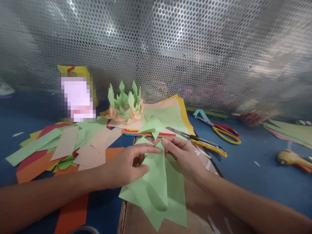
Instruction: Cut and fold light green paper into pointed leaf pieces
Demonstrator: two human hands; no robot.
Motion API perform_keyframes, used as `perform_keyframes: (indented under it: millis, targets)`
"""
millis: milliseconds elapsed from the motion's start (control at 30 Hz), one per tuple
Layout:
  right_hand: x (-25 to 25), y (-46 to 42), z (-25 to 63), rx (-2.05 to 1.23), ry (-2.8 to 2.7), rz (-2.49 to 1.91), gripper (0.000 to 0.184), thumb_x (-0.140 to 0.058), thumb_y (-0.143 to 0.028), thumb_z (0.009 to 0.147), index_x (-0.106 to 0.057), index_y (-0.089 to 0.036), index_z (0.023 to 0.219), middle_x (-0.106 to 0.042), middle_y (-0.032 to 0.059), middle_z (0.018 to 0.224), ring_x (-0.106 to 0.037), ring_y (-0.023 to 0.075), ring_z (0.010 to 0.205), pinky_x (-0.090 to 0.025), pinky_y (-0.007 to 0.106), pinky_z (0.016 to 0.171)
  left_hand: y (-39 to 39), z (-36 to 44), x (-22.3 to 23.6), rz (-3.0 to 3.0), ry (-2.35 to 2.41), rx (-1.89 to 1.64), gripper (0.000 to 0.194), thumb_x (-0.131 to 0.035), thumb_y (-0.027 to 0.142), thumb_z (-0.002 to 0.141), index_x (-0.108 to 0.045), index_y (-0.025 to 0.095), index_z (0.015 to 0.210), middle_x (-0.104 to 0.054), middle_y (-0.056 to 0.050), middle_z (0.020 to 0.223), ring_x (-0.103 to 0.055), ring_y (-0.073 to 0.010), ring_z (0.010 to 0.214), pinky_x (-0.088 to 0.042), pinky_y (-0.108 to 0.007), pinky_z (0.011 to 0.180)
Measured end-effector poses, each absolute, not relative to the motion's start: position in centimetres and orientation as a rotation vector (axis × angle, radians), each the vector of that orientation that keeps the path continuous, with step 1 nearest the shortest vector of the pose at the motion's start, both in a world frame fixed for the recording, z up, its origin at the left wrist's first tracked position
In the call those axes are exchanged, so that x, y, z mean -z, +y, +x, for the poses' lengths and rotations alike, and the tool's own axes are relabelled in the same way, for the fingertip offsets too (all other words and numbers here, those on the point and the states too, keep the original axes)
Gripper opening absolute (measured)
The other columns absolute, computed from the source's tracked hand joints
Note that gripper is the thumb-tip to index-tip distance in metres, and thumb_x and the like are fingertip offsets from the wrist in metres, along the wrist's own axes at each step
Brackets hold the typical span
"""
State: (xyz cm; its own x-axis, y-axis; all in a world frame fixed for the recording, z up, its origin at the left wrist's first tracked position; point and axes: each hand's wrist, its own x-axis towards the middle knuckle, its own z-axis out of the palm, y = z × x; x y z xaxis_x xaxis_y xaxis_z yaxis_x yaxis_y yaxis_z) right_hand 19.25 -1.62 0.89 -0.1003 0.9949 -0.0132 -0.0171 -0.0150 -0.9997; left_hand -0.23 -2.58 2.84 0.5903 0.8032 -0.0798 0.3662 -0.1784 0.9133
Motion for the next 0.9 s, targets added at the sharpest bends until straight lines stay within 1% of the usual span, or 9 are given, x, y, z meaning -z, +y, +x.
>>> perform_keyframes:
  millis: [100,167,200,333,500,567,733,800,900]
  targets:
    - [-0.9,-1.6,19.3,-1.312,-1.231,-1.154,0.03,-0.072,-0.046,0.069,-0.06,-0.018,0.064,-0.049,-0.0033,0.057,-0.04,0.0097,0.054,-0.032,0.025,0.053,-2.6,-0.3,-2.5,1.805,0.925,-0.553,0.048,-0.054,0.016,0.072,-0.06,0.023,0.12,-0.053,0.0,0.082,-0.035,-0.0092,0.056,-0.034,-0.021,0.052]
    - [-1.0,-1.7,19.2,-1.354,-1.197,-1.141,0.029,-0.073,-0.044,0.068,-0.06,-0.018,0.066,-0.05,-0.0032,0.059,-0.039,0.0095,0.054,-0.031,0.024,0.052,-2.5,-0.4,-2.3,1.807,0.895,-0.571,0.049,-0.055,0.016,0.073,-0.059,0.024,0.121,-0.059,-0.002,0.093,-0.039,-0.0094,0.057,-0.037,-0.021,0.054]
    - [-1.0,-1.7,19.2,-1.382,-1.178,-1.13,0.029,-0.073,-0.044,0.068,-0.06,-0.018,0.065,-0.051,-0.0031,0.06,-0.038,0.0092,0.053,-0.03,0.024,0.052,-2.5,-0.5,-2.1,1.803,0.88,-0.574,0.05,-0.055,0.017,0.073,-0.059,0.025,0.122,-0.06,-0.002,0.093,-0.042,-0.0099,0.058,-0.038,-0.021,0.054]
    - [-1.3,-1.9,19.1,-1.461,-1.104,-1.092,0.026,-0.075,-0.037,0.067,-0.057,-0.019,0.062,-0.052,-0.0041,0.061,-0.034,0.0075,0.051,-0.028,0.024,0.052,-2.5,-0.6,-1.8,1.789,0.842,-0.576,0.052,-0.057,0.016,0.073,-0.057,0.028,0.124,-0.062,0.0,0.083,-0.05,-0.0127,0.063,-0.041,-0.022,0.057]
    - [-1.5,-2.0,19.1,-1.516,-1.071,-1.064,0.025,-0.074,-0.032,0.067,-0.054,-0.02,0.06,-0.05,-0.0048,0.058,-0.035,0.0092,0.052,-0.029,0.024,0.054,-2.5,-0.6,-1.8,1.784,0.832,-0.573,0.053,-0.058,0.016,0.073,-0.057,0.029,0.125,-0.062,0.001,0.078,-0.051,-0.0136,0.063,-0.042,-0.022,0.057]
    - [-1.5,-1.9,19.2,-1.552,-1.078,-1.032,0.026,-0.074,-0.035,0.068,-0.055,-0.02,0.058,-0.05,-0.0037,0.058,-0.039,0.0102,0.054,-0.032,0.025,0.058,-2.5,-0.6,-1.8,1.786,0.83,-0.567,0.054,-0.056,0.016,0.074,-0.056,0.028,0.126,-0.063,0.0,0.083,-0.051,-0.0133,0.064,-0.042,-0.022,0.058]
    - [-1.2,-1.4,19.5,-1.59,-1.061,-0.977,0.025,-0.072,-0.038,0.071,-0.061,-0.018,0.06,-0.052,-0.0014,0.055,-0.044,0.0107,0.056,-0.034,0.024,0.057,-2.6,-0.7,-2.0,1.803,0.821,-0.535,0.056,-0.054,0.013,0.074,-0.052,0.029,0.128,-0.058,-0.003,0.116,-0.05,-0.0112,0.07,-0.043,-0.022,0.062]
    - [-1.1,-1.3,19.5,-1.586,-1.073,-0.972,0.025,-0.073,-0.038,0.07,-0.062,-0.017,0.059,-0.053,-0.0011,0.056,-0.045,0.0105,0.056,-0.035,0.024,0.057,-2.6,-0.7,-2.0,1.803,0.82,-0.524,0.056,-0.053,0.013,0.076,-0.051,0.028,0.129,-0.057,-0.003,0.117,-0.051,-0.0109,0.073,-0.044,-0.022,0.065]
    - [-1.0,-1.2,19.6,-1.554,-1.117,-0.975,0.027,-0.074,-0.038,0.069,-0.06,-0.017,0.058,-0.053,-0.002,0.056,-0.043,0.0095,0.055,-0.034,0.023,0.057,-2.7,-0.7,-1.9,1.792,0.816,-0.52,0.054,-0.052,0.015,0.078,-0.05,0.024,0.131,-0.06,-0.002,0.105,-0.052,-0.0119,0.076,-0.044,-0.022,0.069]
